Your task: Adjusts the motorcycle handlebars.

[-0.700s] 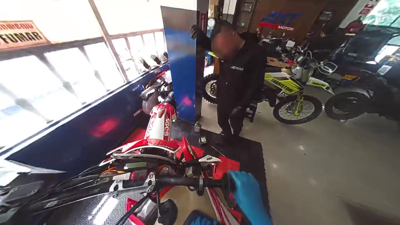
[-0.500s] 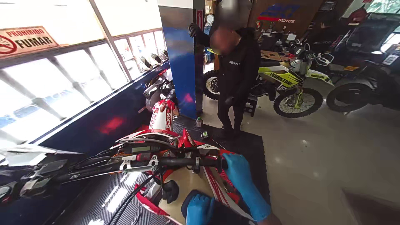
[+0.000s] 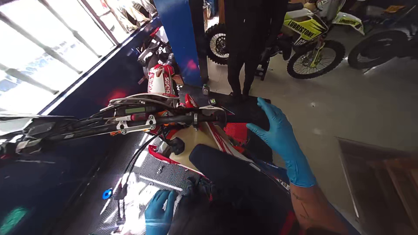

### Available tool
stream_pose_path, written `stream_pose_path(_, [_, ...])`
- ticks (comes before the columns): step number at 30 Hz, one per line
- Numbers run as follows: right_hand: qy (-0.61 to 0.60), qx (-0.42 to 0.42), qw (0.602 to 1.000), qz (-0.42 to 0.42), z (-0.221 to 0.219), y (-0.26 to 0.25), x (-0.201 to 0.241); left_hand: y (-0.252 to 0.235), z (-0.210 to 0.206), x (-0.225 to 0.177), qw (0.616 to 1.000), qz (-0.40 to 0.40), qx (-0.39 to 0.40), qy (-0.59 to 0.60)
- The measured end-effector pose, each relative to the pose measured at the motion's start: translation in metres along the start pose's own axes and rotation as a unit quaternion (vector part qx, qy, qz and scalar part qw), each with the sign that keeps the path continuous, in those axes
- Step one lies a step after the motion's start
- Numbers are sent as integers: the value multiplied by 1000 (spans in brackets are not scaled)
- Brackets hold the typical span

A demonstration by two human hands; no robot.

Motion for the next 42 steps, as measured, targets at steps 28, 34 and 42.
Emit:
stream_pose_path(28, [-418, 36, 866, -272, -113, 43, -52, -113, 197, 54, 982, -33, -185, -19])
stream_pose_path(34, [-418, 13, 860, -295, -120, 48, -48, -230, 344, 176, 918, 48, -286, -270])
stream_pose_path(42, [-375, -108, 876, -282, -119, 47, -36, -290, 332, 207, 919, 169, -184, -304])
Point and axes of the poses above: each hand's wrist, its own y-axis away from the middle knuckle, its own z-axis out of the back of the hand, x = y × z, the point moved 8 cm from there along -y, towards the middle knuckle, and after that the axes turned 14 degrees about -x, right-handed, at the moved point
